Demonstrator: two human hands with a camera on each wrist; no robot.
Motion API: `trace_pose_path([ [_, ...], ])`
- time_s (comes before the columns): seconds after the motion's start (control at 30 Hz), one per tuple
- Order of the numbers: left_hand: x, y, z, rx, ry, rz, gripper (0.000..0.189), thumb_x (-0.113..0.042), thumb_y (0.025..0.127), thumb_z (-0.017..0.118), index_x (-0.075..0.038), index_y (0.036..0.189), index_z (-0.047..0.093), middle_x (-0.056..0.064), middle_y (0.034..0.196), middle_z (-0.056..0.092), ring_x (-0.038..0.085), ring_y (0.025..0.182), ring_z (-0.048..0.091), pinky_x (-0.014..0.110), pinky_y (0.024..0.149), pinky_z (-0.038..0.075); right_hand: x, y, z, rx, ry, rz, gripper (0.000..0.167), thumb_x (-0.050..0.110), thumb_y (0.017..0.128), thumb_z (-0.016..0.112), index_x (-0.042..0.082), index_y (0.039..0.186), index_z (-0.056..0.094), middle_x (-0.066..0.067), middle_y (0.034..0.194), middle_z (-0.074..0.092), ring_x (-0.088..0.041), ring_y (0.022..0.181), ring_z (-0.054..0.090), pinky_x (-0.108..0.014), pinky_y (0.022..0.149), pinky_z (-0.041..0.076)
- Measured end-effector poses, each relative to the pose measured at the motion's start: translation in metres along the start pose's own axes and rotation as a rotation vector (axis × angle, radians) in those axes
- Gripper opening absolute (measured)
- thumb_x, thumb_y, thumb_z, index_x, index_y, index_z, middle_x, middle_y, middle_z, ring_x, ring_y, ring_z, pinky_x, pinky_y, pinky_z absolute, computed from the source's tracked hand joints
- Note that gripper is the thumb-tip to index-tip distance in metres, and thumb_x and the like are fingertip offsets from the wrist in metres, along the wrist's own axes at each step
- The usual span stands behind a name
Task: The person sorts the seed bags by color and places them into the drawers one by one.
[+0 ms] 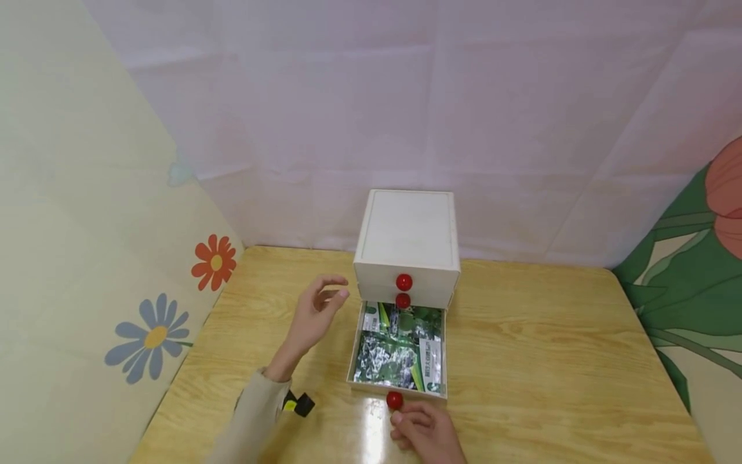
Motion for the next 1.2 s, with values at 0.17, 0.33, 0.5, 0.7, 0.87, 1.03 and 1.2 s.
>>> trace_pose_path([
  [0.17,-0.006,0.018,0.003,-0.023,-0.001,0.062,0.039,-0.015,0.105,0.068,-0.003,0.141,0.059,0.020,0.149,0.060,0.050,0.130,0.062,0.062,0.106,0.057,-0.008,0.009,0.003,-0.030,0.099,0.013,0.049,0.017,0.103,0.071,-0.019,0.134,0.055,-0.023,0.115,0.078,-0.024,0.096,0.080,-0.035,0.088,0.068],
  [0.33,-0.007,0.031,0.006,-0.039,0.006,0.120,0.043,-0.016,0.105,0.068,-0.004,0.146,0.058,0.017,0.154,0.056,0.046,0.136,0.059,0.064,0.106,0.056,-0.014,0.014,0.007,0.022,0.278,0.036,0.042,0.011,0.104,0.069,-0.016,0.135,0.057,-0.023,0.119,0.077,-0.022,0.103,0.080,-0.034,0.097,0.064],
  [0.5,-0.013,0.039,0.010,-0.017,0.012,0.189,0.041,-0.016,0.108,0.063,-0.005,0.147,0.059,0.017,0.157,0.054,0.039,0.139,0.058,0.057,0.105,0.059,-0.015,0.015,0.014,0.004,0.363,0.062,0.044,0.015,0.104,0.070,-0.014,0.136,0.058,-0.018,0.117,0.078,-0.021,0.106,0.079,-0.033,0.101,0.062],
  [0.7,-0.019,0.047,0.015,-0.015,-0.029,0.220,0.034,-0.010,0.110,0.057,-0.001,0.143,0.062,0.017,0.158,0.054,0.040,0.142,0.056,0.045,0.104,0.061,-0.017,0.018,0.018,-0.077,0.380,0.070,0.047,0.017,0.106,0.068,-0.017,0.135,0.055,-0.017,0.110,0.080,-0.019,0.101,0.080,-0.031,0.097,0.064],
  [0.87,-0.023,0.051,0.015,-0.062,0.002,0.260,0.030,-0.003,0.108,0.058,0.002,0.137,0.066,0.021,0.156,0.056,0.042,0.137,0.060,0.040,0.097,0.064,-0.016,0.019,0.018,-0.078,0.362,0.077,0.046,0.017,0.107,0.066,-0.017,0.136,0.056,-0.017,0.109,0.081,-0.017,0.099,0.080,-0.030,0.095,0.064],
  [1.03,-0.024,0.052,0.015,-0.054,0.029,0.270,0.026,-0.006,0.108,0.059,0.001,0.131,0.071,0.017,0.150,0.063,0.038,0.136,0.063,0.032,0.093,0.065,-0.015,0.019,0.016,-0.072,0.338,0.099,0.047,0.021,0.106,0.068,-0.016,0.135,0.058,-0.017,0.109,0.081,-0.017,0.099,0.080,-0.029,0.094,0.065],
  [1.2,-0.024,0.052,0.013,-0.010,0.071,0.287,0.027,-0.009,0.107,0.064,0.000,0.130,0.072,0.015,0.150,0.063,0.038,0.136,0.063,0.031,0.091,0.065,-0.013,0.018,0.017,-0.069,0.336,0.086,0.042,0.019,0.107,0.067,-0.013,0.132,0.061,-0.015,0.107,0.081,-0.016,0.098,0.080,-0.028,0.094,0.065],
])
Point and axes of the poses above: each hand's wrist, its own y-axis towards the middle knuckle, its own z-axis out of the palm, x = y × z, the point moved 3 cm from there along y, towards the middle knuckle
